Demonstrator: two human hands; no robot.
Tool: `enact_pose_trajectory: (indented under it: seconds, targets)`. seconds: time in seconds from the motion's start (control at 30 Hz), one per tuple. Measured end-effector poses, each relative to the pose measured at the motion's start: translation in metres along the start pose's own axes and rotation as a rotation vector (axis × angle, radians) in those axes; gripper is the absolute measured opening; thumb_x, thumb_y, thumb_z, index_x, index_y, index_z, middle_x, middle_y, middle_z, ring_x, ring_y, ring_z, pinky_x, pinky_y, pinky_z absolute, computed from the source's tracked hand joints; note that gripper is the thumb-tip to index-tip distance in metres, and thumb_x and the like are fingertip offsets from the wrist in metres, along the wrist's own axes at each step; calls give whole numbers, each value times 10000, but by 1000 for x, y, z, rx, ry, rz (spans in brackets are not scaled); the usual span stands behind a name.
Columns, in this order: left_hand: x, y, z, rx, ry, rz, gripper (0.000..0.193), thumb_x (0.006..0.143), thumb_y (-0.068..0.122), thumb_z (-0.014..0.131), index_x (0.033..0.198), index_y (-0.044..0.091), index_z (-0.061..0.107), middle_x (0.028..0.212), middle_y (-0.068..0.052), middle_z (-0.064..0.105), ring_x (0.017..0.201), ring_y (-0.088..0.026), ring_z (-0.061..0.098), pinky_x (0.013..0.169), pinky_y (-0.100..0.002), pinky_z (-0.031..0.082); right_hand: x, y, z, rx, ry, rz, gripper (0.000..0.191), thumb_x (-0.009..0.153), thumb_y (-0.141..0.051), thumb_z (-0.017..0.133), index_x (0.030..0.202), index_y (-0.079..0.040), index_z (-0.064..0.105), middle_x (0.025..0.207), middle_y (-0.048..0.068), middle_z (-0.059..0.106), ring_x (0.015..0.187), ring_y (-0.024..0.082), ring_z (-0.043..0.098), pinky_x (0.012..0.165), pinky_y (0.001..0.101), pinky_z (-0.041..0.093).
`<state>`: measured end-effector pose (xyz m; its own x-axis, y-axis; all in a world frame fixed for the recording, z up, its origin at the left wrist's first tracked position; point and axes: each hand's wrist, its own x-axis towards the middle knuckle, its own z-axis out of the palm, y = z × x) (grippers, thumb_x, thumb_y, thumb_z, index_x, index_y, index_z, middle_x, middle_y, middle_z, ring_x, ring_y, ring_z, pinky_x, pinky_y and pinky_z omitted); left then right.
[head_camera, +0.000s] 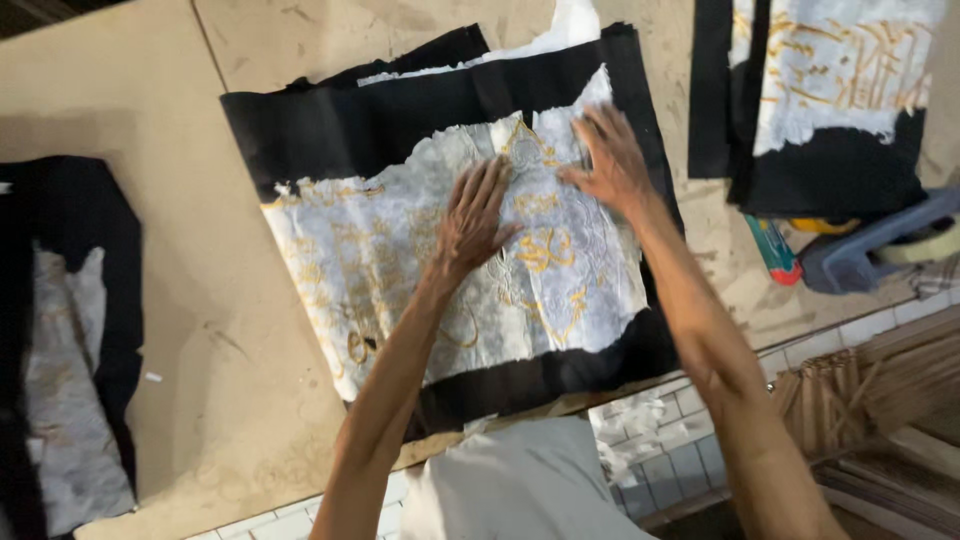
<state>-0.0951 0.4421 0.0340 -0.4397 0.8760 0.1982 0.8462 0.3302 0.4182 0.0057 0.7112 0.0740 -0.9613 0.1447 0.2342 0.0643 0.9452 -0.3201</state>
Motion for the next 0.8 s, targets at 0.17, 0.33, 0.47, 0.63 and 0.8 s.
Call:
enact_pose_trajectory:
  seconds: [0.17, 0.33, 0.47, 0.63, 0.8]
  targets:
    - [76, -23, 10, 50, 43, 117, 1131, 841, 775, 631, 1565, -51, 359, 1661, -194, 328, 1560, -323, 272, 1294, -549, 151, 64, 17, 11, -18, -56, -287, 794, 816, -614, 778, 1273, 17, 624, 1242, 200, 594, 1198, 410, 534, 1056, 531, 433]
    - [95, -26, 16, 51, -102, 24, 1257, 706, 920, 538, 1589, 40, 382, 1672, -147, 298, 1556, -292, 207, 1250, -594, 28, 45, 18, 36, -157, -211, -229, 422, 1046, -474, 656, 911, -81, 577, 830, 95, 619, 746, 279, 655, 658, 432, 516]
    - [93, -23, 18, -5, -91, 16, 1295, 757, 992, 491, 1618, 32, 375, 1697, -154, 279, 1578, -294, 192, 1265, -612, 9, -10, 21, 40, -145, -89, -215, 327, 1128, -317, 655, 888, -123, 549, 753, 49, 577, 607, 241, 611, 573, 383, 484]
    - [98, -23, 21, -5, -92, 14, 1298, 736, 987, 486, 1613, 36, 381, 1692, -164, 273, 1575, -304, 187, 1253, -628, 14, -174, 9, 0, -188, -318, -100, 216, 1008, -238, 665, 843, -108, 614, 682, 87, 546, 564, 286, 577, 509, 463, 422]
    - [97, -20, 22, 46, -97, 35, 1290, 756, 955, 522, 1630, 19, 367, 1707, -182, 249, 1584, -322, 171, 1245, -643, 7, -382, -75, -25, 163, -995, 655, 332, 991, -415, 559, 1103, -118, 657, 858, 125, 710, 711, 289, 677, 661, 450, 547]
